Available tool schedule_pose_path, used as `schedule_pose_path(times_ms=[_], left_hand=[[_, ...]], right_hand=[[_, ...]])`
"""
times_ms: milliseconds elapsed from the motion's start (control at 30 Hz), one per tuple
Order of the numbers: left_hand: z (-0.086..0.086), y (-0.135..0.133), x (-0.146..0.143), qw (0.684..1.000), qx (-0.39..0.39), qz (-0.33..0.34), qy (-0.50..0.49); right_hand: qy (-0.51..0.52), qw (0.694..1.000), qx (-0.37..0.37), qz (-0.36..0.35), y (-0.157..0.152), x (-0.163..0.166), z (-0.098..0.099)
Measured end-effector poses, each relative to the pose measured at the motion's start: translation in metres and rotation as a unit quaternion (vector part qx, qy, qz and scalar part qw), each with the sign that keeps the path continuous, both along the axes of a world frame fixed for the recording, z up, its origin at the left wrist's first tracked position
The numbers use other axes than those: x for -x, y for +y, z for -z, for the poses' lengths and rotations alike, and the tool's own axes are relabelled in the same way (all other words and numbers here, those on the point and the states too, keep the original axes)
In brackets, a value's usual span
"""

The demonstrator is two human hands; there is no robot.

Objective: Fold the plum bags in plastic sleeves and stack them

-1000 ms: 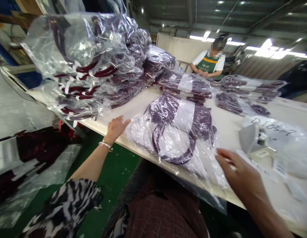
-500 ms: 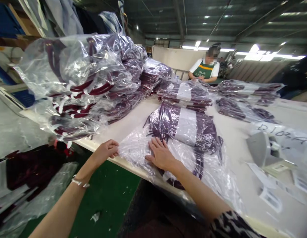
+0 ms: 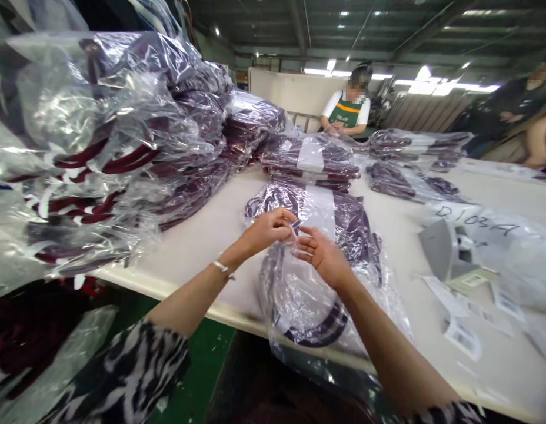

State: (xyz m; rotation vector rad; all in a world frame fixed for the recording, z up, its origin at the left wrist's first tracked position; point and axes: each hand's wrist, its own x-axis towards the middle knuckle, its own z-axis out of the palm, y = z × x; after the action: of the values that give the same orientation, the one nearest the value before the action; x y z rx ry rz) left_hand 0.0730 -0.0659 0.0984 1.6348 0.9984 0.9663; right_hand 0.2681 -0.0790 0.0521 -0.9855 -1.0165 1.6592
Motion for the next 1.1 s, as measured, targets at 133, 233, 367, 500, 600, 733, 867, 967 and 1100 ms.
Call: schedule_pose_path(times_ms=[133, 233, 367, 500, 600, 733, 867, 967, 1100], left_hand=[[0.041, 0.054, -0.050, 0.990, 0.010, -0.002, 0.144], [0.062, 0.063, -0.055, 0.987, 0.028, 0.029, 0.157], [0.073, 0.060, -0.047, 0.987, -0.012, 0.054, 0.148], [0.082, 0.061, -0.047, 0.969, -0.113, -0.019, 0.218], [0.082, 0.061, -0.053, 0.949, -0.170, -0.044, 0.262], [0.077, 0.059, -0.057, 0.929, -0.196, -0.024, 0.313], [0.079, 0.063, -0.055, 0.898, -0.230, -0.047, 0.373], [0.079, 0.059, -0.050, 0.861, -0.298, -0.028, 0.412], [0.084, 0.048, -0.041, 0.824, -0.349, -0.032, 0.446]], right_hand=[[-0.127, 0.987, 0.029, 0.092, 0.026, -0.036, -0.006], [-0.222, 0.967, -0.003, 0.127, 0.025, -0.067, -0.011], [-0.273, 0.945, -0.059, 0.169, -0.009, -0.141, -0.029], [-0.424, 0.843, -0.034, 0.329, -0.047, -0.248, -0.050], [-0.601, 0.697, -0.010, 0.391, -0.059, -0.314, -0.059], [-0.577, 0.718, 0.034, 0.388, -0.049, -0.358, -0.050], [-0.323, 0.866, 0.095, 0.371, -0.023, -0.386, -0.026], [-0.322, 0.849, 0.096, 0.409, -0.008, -0.404, -0.012], [-0.316, 0.850, 0.095, 0.411, 0.011, -0.416, -0.004]])
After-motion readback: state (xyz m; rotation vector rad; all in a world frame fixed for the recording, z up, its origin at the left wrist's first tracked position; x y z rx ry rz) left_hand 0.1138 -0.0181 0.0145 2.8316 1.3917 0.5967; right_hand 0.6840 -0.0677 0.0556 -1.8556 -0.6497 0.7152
